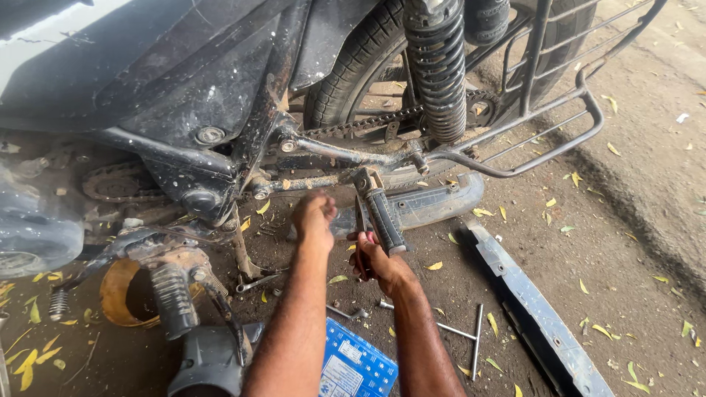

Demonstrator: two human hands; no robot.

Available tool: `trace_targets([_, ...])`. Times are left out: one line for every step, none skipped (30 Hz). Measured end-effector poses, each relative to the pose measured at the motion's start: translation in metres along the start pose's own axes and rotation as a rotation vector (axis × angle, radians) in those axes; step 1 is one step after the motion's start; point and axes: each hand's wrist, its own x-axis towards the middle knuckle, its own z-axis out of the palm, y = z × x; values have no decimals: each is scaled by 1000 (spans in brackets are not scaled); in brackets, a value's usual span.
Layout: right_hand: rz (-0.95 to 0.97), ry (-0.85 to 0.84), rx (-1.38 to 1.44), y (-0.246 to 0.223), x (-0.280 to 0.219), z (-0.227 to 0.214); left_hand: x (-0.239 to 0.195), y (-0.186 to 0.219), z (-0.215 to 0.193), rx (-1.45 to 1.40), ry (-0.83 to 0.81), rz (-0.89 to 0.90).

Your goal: The person uses pliers to remove a cotter pin from the motorcycle's rear axle, then removes the axle nut and the chain. The person places the removed parts on the ground.

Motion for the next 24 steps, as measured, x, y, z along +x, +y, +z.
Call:
trace_targets([-9,-2,-13,2,2,0,4,1,-2,-8,-4,39])
trace_targets([-19,-4,-26,5,4,0,9,1,-2,-15,-8,79])
trace_targets([-33,-4,-39,5,8,1,14,1,1,4,18,88])
trace_targets([-41,-22,-54,7,10,2,19,0,4,23,45,98])
trace_targets([-48,-37,-71,10,12,3,25,-2,8,39,71,104])
trace_targets([-55,-52,-89,13,15,3,31,-3,11,39,88,124])
trace_targets([-56,-70,-64,16,18,3,36,-7,12,40,108,139])
trace_targets([-57,-88,-39,18,22,4,40,-11,12,41,129,155])
trace_targets([-59,-107,-12,20,24,4,43,-15,13,41,131,172])
trace_targets([-50,-108,-22,21,24,2,45,-19,14,41,134,189])
trace_targets([-46,-109,-28,21,25,1,47,-21,14,44,134,210])
trace_targets([-41,-110,-34,20,25,1,48,-22,14,39,132,225])
trace_targets([-45,-96,-44,20,24,1,47,-24,14,32,130,241])
trace_targets([-49,-81,-54,19,24,2,47,-25,14,25,128,257])
trace_targets([-54,-68,-68,19,24,2,46,-26,14,16,134,262])
trace_targets([-53,-70,-67,18,25,3,46,-28,14,6,140,267])
trace_targets([-49,-72,-68,18,26,4,45,-29,13,-3,148,271])
trace_targets([-46,-74,-68,18,26,6,46,-30,13,-25,139,295])
trace_targets([-47,-74,-86,18,25,6,47,-31,13,-48,130,317])
trace_targets([-47,-73,-104,17,24,7,46,-32,13,-70,121,340])
trace_targets([-49,-73,-120,15,22,9,45,-31,13,-64,118,313])
trace_targets([-43,-72,-136,13,19,10,42,-29,14,-58,114,287])
trace_targets([-40,-72,-151,10,16,11,39,-24,16,-51,110,263])
trace_targets([-36,-72,-166,8,13,11,33,-20,19,-34,145,230])
